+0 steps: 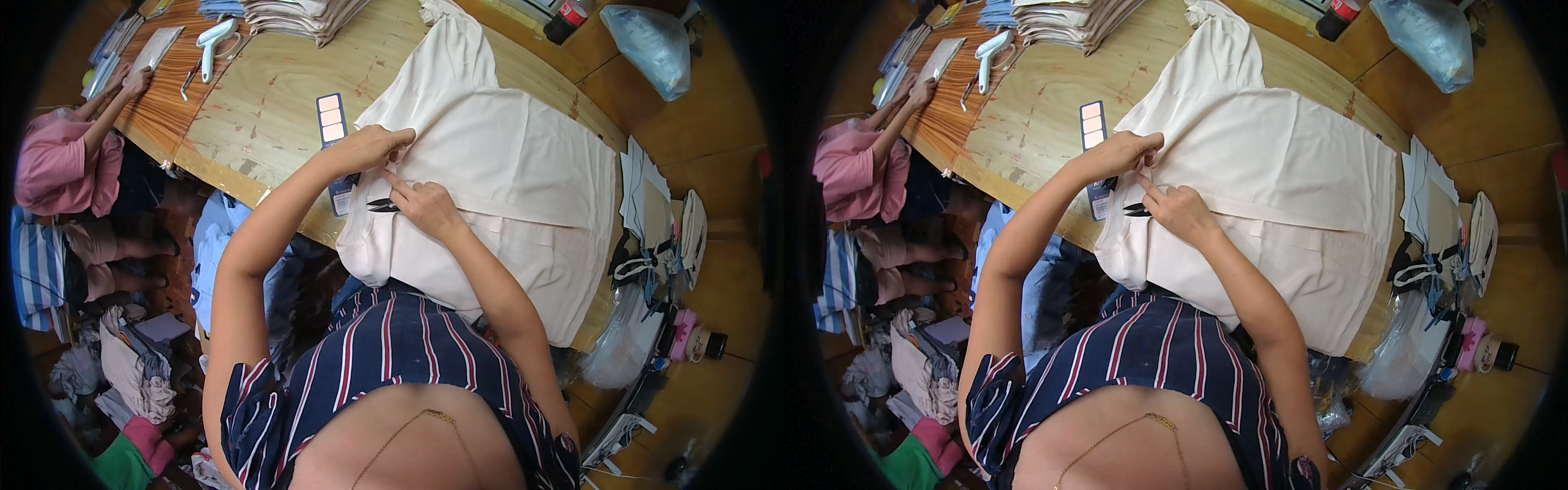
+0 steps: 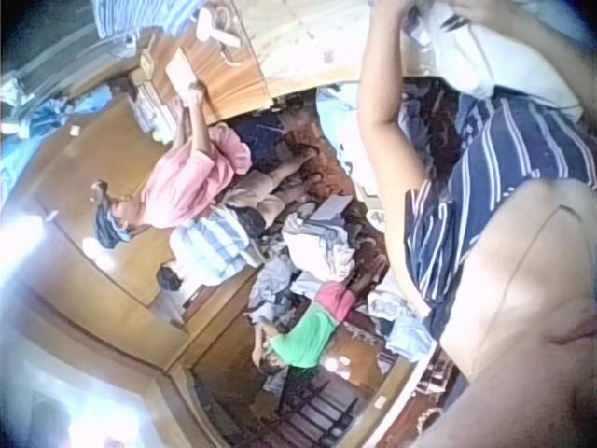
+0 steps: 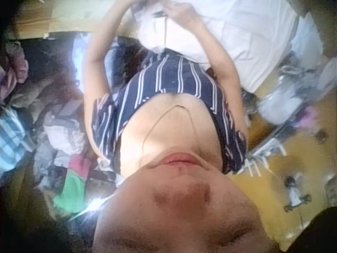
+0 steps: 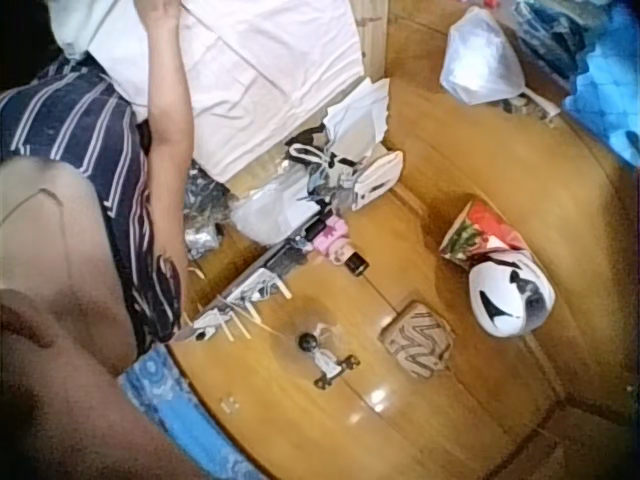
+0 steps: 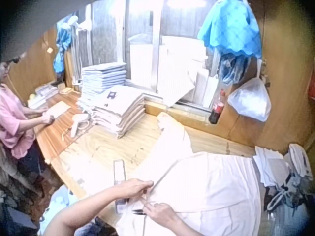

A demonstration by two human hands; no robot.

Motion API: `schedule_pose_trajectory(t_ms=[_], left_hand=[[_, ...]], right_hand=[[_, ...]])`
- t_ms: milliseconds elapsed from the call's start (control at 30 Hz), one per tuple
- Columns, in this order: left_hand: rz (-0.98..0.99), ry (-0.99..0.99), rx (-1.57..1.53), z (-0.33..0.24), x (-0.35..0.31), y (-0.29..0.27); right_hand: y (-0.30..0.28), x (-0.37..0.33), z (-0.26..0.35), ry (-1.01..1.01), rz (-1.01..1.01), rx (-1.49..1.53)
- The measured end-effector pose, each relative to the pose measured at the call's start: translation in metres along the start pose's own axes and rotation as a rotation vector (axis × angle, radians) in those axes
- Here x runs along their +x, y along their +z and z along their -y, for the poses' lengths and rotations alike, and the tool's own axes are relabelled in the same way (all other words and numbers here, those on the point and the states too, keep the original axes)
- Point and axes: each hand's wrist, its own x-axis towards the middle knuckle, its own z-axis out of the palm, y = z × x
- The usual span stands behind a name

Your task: The person folds a light-colored shirt on a wooden table using a cardboard template, then attaches a tag using a tagging gun and trims a thread with snips.

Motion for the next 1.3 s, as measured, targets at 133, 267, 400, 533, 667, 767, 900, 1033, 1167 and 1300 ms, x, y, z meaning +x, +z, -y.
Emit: schedule_pose_trajectory(t_ms=[133, 267, 400, 533, 667, 767, 900, 1033, 1167, 1300], left_hand=[[-0.178, 0.276, 0.006, 0.018, 0.007, 0.011], [-0.081, -0.023, -0.348, 0.0, 0.007, 0.002], [-0.115, -0.012, -0.404, -0.007, 0.009, 0.003], [-0.144, -0.029, -0.572, -0.008, 0.012, 0.002], [-0.121, -0.173, -0.814, -0.01, 0.007, -0.003], [-0.083, -0.209, -0.968, -0.003, 0.006, -0.005], [-0.238, -0.259, -1.214, -0.019, 0.001, -0.02], [-0.414, -0.158, -1.12, -0.014, -0.03, -0.04], [0.346, -0.254, -0.299, 0.008, -0.101, -0.053], [-0.135, -0.558, 0.762, -0.021, -0.141, -0.001]], right_hand=[[-0.007, -0.004, 0.004, 0.166, -0.079, 0.102], [-0.007, -0.005, 0.004, 0.606, -0.367, 0.448], [-0.012, 0.013, 0.007, 0.954, -0.551, 0.823], [-0.021, 0.031, 0.01, 0.991, -0.603, 0.892], [-0.02, 0.023, 0.006, 0.931, -0.608, 0.639], [-0.026, 0.013, 0.0, 0.504, -0.609, 0.305], [-0.028, -0.003, -0.002, 0.101, -0.401, -0.079], [-0.02, -0.015, -0.005, 0.284, -0.375, 0.106], [-0.014, -0.017, -0.014, 0.712, -0.519, 0.595], [-0.021, -0.013, -0.03, 1.05, -0.78, 0.83]])
